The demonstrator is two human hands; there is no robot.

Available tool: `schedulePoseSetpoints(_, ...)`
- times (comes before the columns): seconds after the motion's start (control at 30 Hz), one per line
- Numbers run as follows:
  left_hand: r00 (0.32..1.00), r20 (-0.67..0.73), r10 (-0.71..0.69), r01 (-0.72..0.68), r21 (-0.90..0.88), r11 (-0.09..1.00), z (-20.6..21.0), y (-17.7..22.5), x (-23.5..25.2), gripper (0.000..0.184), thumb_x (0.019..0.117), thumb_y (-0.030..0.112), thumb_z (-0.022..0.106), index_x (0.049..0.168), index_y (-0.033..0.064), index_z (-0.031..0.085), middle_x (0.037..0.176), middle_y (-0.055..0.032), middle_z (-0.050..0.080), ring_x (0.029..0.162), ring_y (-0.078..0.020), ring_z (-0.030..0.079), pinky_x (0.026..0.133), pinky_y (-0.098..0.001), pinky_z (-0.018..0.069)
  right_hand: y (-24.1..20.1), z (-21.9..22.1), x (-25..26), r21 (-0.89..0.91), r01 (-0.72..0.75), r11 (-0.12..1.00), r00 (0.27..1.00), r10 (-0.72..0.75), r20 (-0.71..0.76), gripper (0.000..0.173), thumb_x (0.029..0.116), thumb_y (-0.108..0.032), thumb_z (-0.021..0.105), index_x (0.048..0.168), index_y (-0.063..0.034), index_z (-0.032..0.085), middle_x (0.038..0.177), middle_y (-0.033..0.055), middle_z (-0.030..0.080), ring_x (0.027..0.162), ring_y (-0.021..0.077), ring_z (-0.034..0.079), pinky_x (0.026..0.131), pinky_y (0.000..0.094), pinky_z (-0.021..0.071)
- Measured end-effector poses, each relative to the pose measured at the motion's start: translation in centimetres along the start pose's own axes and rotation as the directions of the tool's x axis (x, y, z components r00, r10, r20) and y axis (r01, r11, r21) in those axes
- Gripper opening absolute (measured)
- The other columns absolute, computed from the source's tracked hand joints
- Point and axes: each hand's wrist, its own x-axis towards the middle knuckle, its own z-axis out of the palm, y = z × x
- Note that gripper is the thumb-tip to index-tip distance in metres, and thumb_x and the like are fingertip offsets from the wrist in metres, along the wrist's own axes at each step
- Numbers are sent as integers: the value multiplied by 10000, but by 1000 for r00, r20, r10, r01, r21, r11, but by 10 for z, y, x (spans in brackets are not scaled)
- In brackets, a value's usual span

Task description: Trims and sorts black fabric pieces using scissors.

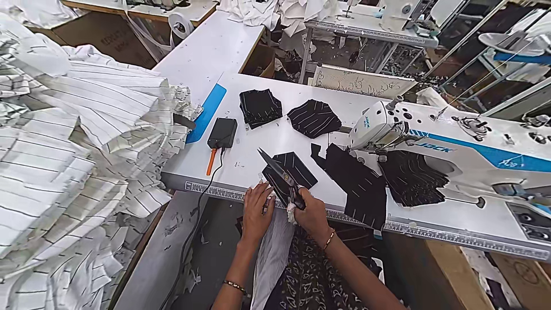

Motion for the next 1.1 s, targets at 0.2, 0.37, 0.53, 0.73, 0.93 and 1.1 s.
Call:
schedulePoseSetpoints(0.2, 1000, 3, -13, 13, 7, 1000, 1, 3, 0, 303, 960, 243, 604, 1132, 52, 765, 1270, -150, 707, 1250, -360, 635, 1106, -625, 386, 5, -1, 3, 85, -62, 994, 998, 60, 30, 233, 778, -117, 709, 971, 12, 690, 738, 135, 697, 652, 307, 696, 567, 508, 527)
schedulePoseSetpoints(0.37, 993, 48, 112, -106, -107, 989, 1, 2, -5, 318, 945, 327, 674, 1131, 86, 764, 1221, -126, 726, 1217, -290, 656, 1128, -558, 392, 6, -4, 2, 67, 2, 998, 998, -6, 57, 213, 771, -109, 707, 945, 11, 682, 706, 132, 680, 625, 310, 686, 541, 509, 511)
schedulePoseSetpoints(0.53, 974, 166, 152, -121, -187, 975, -2, 4, 8, 382, 867, 265, 743, 1187, 56, 749, 1231, -111, 729, 1229, -303, 655, 1115, -569, 419, 6, -9, 8, 128, -87, 988, 990, 72, 119, 238, 814, -102, 657, 1020, 16, 676, 775, 139, 709, 692, 308, 703, 603, 519, 528)
schedulePoseSetpoints(0.73, 931, 322, 173, -78, -288, 954, -10, 4, 22, 428, 805, 99, 761, 1226, 29, 728, 1277, -133, 705, 1272, -319, 624, 1143, -522, 415, 3, -15, 15, 158, -170, 973, 972, 139, 189, 238, 856, -133, 652, 1045, 12, 663, 774, 136, 691, 721, 298, 690, 641, 508, 521)
schedulePoseSetpoints(0.93, 880, 450, 150, 3, -321, 947, -22, 6, 34, 467, 784, -27, 684, 1249, 7, 713, 1319, -142, 683, 1326, -322, 580, 1166, -470, 399, 3, -16, 15, 160, -165, 973, 969, 130, 209, 242, 851, -118, 651, 1052, 16, 662, 788, 145, 698, 733, 306, 695, 648, 512, 523)
schedulePoseSetpoints(1.1, 878, 459, 139, 29, -341, 940, -23, 8, 38, 440, 797, -50, 643, 1226, 0, 724, 1300, -149, 691, 1319, -334, 583, 1152, -464, 414, 3, -17, 14, 154, -170, 973, 967, 135, 215, 245, 851, -120, 656, 1052, 21, 666, 785, 146, 692, 729, 311, 690, 649, 517, 518)
